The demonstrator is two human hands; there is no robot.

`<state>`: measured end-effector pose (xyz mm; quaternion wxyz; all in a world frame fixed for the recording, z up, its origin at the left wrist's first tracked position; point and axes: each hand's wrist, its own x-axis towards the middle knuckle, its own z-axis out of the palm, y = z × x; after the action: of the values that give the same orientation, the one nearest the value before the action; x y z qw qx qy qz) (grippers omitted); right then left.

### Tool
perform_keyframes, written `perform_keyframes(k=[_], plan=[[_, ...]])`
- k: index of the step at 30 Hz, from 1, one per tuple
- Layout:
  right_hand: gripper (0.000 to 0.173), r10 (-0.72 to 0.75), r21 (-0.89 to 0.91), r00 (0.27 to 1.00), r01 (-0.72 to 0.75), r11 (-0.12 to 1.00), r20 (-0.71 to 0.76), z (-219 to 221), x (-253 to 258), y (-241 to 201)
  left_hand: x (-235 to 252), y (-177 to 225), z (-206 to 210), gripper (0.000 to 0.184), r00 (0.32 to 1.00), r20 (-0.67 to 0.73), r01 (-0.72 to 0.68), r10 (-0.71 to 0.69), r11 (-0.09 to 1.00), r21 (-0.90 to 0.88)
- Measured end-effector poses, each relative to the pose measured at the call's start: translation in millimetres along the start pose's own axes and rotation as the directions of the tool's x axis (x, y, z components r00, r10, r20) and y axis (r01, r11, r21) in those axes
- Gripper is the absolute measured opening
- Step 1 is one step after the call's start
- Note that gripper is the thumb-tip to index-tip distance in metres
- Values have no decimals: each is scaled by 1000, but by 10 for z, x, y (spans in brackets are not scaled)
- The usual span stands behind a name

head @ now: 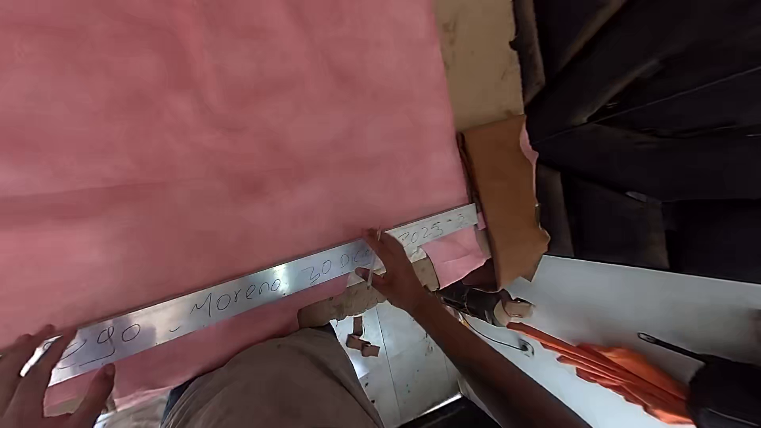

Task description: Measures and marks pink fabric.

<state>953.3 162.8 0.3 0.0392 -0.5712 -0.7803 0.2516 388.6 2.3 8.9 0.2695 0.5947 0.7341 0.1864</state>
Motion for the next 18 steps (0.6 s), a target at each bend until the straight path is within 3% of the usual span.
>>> perform_keyframes(k=[2, 6, 11, 13, 15, 18], plan=[[54, 47, 119, 997, -39, 992, -64, 6, -57, -145, -40, 266, 195, 53, 998, -24, -66, 65, 996, -53], [33, 88, 439, 972, 17, 898, -216, 150, 38, -467, -117, 728, 697, 36, 991, 72, -105, 109, 993, -47], [24, -11, 547, 984, 109, 830, -179, 206, 291, -756, 56, 1137, 1137, 42, 976, 216, -49, 22, 991, 124], [20, -117, 608, 977, 202, 768, -177, 295, 444, -903, 11, 1134, 1210, 40, 987, 162, -22, -13, 977, 214], [20, -220, 673, 960, 277, 686, -171, 354, 605, -1054, -89, 1117, 1252, 45, 996, 82, -62, 41, 960, 271], [25, -311, 718, 941, 310, 624, -136, 367, 707, -1369, -311, 1078, 1258, 57, 978, 177, -172, 112, 912, 373]])
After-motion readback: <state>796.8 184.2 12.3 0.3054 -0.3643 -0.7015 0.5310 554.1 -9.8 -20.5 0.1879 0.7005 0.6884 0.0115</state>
